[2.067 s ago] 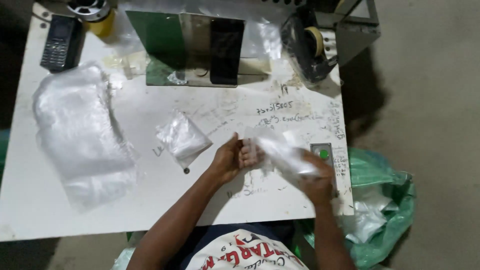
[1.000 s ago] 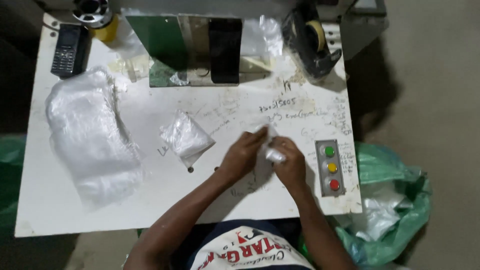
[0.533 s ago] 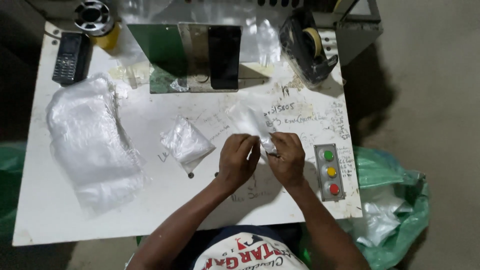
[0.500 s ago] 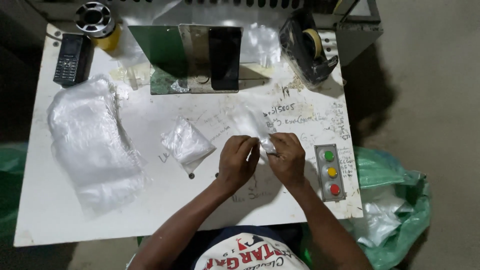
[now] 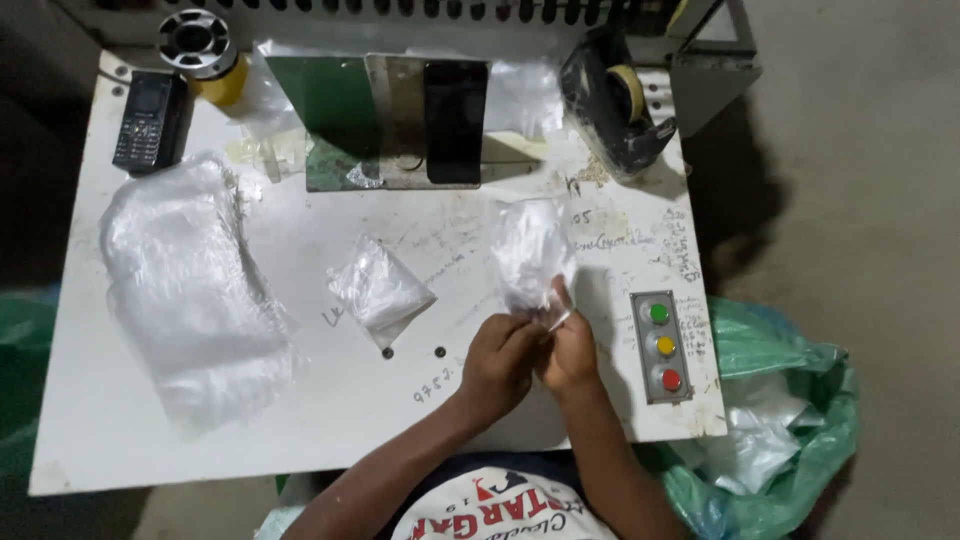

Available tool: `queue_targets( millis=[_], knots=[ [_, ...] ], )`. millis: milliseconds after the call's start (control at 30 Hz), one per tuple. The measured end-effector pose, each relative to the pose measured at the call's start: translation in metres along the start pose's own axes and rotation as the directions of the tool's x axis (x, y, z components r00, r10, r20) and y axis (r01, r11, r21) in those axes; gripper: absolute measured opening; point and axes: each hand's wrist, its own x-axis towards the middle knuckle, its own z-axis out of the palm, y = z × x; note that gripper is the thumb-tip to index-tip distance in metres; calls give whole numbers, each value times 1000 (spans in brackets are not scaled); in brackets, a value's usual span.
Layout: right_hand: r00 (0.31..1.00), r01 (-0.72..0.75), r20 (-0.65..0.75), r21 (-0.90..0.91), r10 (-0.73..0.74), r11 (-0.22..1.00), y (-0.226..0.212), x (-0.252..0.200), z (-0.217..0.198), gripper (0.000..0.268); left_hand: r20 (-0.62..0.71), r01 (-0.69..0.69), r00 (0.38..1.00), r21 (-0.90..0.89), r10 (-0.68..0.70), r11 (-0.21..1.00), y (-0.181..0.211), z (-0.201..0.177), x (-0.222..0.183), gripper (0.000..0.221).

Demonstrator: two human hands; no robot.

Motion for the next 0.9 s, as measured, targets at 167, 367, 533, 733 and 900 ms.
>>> queue_targets(
  millis=[167,367,533,733,900],
  knots=[
    [983,-178,2,-247,184,952,0,31,-40,33,195,61,977,147,-90,987,-19,-22,-11,20],
    [786,424,397,-904,-473,-54,-49,-11,-2,40,457,185,840,265,-292,946,-26,-39,-42,58],
    [551,391,833,-316,-55,-864,-7,-29,34,41,401,97,866,452,-299,887,-48,-29,-30,49],
    [863,385,485,-450,142,-806,-17,11,15,61,370,43,869,604,-328,796,-79,-10,-32,57],
    [922,373,265,-799,-281,471,-97,20,1,62,521,-149,853,304,-33,941,-83,30,-53,24]
  ],
)
